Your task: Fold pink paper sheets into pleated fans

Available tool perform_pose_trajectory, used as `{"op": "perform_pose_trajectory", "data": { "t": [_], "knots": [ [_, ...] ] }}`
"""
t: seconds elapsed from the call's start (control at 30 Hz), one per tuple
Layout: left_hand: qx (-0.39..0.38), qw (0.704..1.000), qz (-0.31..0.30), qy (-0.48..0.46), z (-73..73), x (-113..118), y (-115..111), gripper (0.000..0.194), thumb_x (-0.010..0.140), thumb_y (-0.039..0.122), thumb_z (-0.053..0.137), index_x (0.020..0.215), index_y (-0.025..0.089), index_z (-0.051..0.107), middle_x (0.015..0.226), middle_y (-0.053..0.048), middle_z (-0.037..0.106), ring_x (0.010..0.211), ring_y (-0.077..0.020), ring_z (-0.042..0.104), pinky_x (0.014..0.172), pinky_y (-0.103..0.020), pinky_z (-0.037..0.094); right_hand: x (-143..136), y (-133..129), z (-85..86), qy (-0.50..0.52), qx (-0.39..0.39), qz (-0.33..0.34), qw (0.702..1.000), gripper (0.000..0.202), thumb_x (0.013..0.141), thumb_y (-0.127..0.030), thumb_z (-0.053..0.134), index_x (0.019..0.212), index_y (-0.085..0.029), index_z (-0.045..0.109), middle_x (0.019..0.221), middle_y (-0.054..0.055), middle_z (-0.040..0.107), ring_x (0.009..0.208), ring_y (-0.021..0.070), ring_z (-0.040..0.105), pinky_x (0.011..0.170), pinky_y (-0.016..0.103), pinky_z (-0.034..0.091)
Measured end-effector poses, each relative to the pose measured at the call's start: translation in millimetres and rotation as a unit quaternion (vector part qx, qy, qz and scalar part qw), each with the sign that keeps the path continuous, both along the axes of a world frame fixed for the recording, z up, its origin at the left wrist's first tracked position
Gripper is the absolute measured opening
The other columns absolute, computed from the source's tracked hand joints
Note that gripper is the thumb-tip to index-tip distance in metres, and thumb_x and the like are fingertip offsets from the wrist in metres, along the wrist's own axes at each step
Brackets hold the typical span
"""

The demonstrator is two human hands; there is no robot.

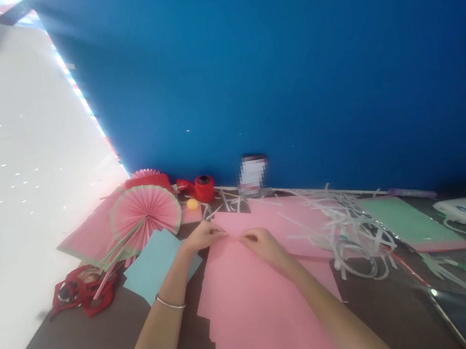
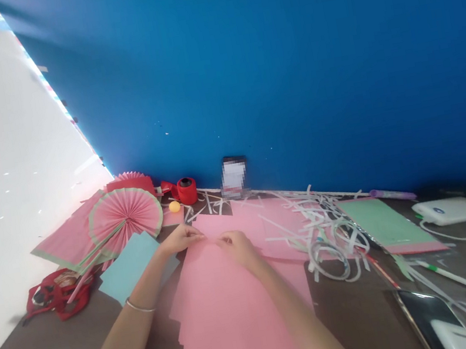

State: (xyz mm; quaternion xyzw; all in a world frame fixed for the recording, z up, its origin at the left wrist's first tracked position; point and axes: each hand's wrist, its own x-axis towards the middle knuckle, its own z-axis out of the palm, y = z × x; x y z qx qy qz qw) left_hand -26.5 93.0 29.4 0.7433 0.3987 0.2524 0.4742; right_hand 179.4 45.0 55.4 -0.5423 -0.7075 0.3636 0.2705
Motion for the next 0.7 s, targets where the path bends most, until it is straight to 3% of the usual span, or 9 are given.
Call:
{"op": "perform_pose_trajectory", "data": {
  "t": [0.17,0.37,0.5,0.7],
  "knots": [
    [0.018,1.000,0.017,-0.001,-2.8,-10.9,3.9,0.040,0.075,0.047,0.055,0.072,0.009,0.067,0.050,0.003,0.045,0.048,-0.0071,0.034,0.045,-0.020,0.027,30.5,0.1,19.3,-0.021,-0.025,0.041,0.999,0.028,0.079,-0.036,0.043,0.071,-0.017,0.061,0.074,0.003,0.065,0.068,0.0174,0.056,0.059,0.026,0.041],
    [0.004,0.999,0.042,-0.021,-6.0,-21.8,9.2,0.040,0.076,0.046,0.054,0.077,0.009,0.068,0.065,-0.002,0.060,0.057,-0.0107,0.047,0.054,-0.021,0.036,73.8,6.7,21.6,-0.062,-0.014,0.087,0.994,0.018,0.076,-0.032,0.050,0.076,-0.019,0.063,0.082,0.004,0.066,0.077,0.0194,0.060,0.069,0.031,0.044],
    [0.004,0.999,0.045,-0.017,-6.1,-23.1,9.0,0.040,0.076,0.046,0.055,0.078,0.009,0.068,0.070,-0.004,0.064,0.061,-0.0121,0.051,0.055,-0.021,0.039,79.9,3.6,14.9,-0.059,-0.014,0.066,0.996,0.014,0.076,-0.031,0.051,0.081,-0.019,0.057,0.082,0.003,0.064,0.074,0.0173,0.059,0.069,0.031,0.045],
    [-0.004,0.998,0.055,-0.014,-5.8,-26.3,8.3,0.041,0.075,0.047,0.055,0.080,0.008,0.068,0.071,-0.004,0.064,0.061,-0.0123,0.051,0.054,-0.021,0.039,79.9,3.1,15.4,-0.124,-0.018,0.090,0.988,0.017,0.074,-0.033,0.051,0.066,-0.018,0.055,0.071,0.002,0.061,0.065,0.0166,0.055,0.061,0.029,0.042]
  ]
}}
